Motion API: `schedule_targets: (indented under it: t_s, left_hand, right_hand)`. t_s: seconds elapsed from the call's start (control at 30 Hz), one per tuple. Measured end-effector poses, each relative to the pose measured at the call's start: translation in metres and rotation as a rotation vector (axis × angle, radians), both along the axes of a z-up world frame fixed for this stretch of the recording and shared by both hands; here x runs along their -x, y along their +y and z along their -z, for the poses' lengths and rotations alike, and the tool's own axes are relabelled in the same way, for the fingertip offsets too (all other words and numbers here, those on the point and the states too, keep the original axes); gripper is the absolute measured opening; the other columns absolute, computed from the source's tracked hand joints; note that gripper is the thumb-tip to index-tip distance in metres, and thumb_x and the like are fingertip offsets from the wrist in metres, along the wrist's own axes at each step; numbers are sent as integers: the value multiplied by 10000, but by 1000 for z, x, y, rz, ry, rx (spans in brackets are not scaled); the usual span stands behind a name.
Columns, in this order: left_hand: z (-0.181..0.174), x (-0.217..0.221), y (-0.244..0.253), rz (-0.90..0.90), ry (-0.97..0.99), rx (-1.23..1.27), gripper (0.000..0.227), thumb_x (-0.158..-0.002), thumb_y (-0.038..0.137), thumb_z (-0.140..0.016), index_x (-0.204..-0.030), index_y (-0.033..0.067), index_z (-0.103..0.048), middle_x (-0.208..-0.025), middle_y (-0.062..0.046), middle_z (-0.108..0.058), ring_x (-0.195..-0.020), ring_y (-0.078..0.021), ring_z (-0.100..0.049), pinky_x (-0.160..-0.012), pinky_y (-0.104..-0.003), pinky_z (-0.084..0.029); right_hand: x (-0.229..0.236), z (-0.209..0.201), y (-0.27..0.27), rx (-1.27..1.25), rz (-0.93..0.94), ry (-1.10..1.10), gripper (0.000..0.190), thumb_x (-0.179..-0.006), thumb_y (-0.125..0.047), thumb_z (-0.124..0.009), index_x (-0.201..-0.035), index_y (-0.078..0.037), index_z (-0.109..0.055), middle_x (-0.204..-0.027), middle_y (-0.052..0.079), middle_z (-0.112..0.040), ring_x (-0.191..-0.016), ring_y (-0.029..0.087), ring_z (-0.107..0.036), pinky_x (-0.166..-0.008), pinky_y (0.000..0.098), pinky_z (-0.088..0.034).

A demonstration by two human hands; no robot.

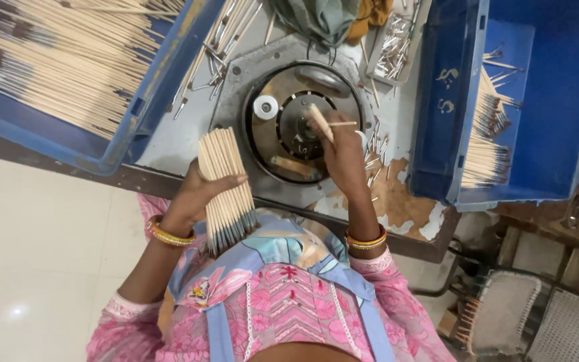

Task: The person holds a bundle of wooden sticks in their left hand and repeatedly inserts them into a rotating grinding machine to sharpen the tips. They then transfer the sharpened sticks into a blue plastic bin on the right.

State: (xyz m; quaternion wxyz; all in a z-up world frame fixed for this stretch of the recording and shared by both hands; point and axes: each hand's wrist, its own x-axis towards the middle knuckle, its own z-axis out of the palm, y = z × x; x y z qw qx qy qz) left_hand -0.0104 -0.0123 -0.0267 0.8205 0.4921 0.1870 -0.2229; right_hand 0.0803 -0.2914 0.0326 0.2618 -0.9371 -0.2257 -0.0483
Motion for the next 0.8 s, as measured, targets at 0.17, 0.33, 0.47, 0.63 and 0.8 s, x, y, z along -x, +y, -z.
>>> schedule_targets:
  t_s: [0.17,0.33,0.47,0.63,0.8]
  left_hand:
    - [-66,-21,-19,175,-461,-331,428,-789,97,-875,-1159,-9,-688,-1032,-86,-772,-919,-164,-751,-806,-325,-617]
    - [-66,-37,-19,213,-715,-239,483,-829,63,-863,-1252,-44,-657,-1121,-104,-739,-1011,-183,-694,-886,-332,-572]
    - [-34,-27,-15,56,-221,-127,467,-783,71,-874,-1175,-17,-636,-997,-88,-732,-852,-156,-727,-729,-311,-626]
    - [-14,-9,3,-129,108,88,433,-813,44,-803,-1202,-3,-618,-943,-104,-708,-798,-230,-748,-667,-365,-654]
    - [8,14,10,-147,121,39,422,-778,2,-803,-1149,-12,-602,-943,-125,-726,-790,-249,-765,-658,-390,-662]
  right_hand:
    - [34,-58,27,-436,111,487,136,-1005,-67,-615,-1122,-1,-637,-916,146,-720,-820,311,-720,-738,382,-568]
    - [34,-59,-12,69,-258,230,142,-869,-78,-720,-962,-15,-634,-925,150,-701,-866,321,-687,-766,413,-548]
    - [11,-52,-11,-140,212,176,138,-1015,23,-623,-1126,-22,-692,-918,145,-731,-784,290,-717,-686,403,-574]
    - [-8,-2,0,147,106,73,315,-850,9,-704,-1155,8,-627,-877,206,-678,-758,391,-681,-644,477,-530]
    - [-4,3,6,145,55,-213,367,-824,26,-642,-1181,-41,-582,-1013,215,-684,-930,430,-660,-797,479,-543]
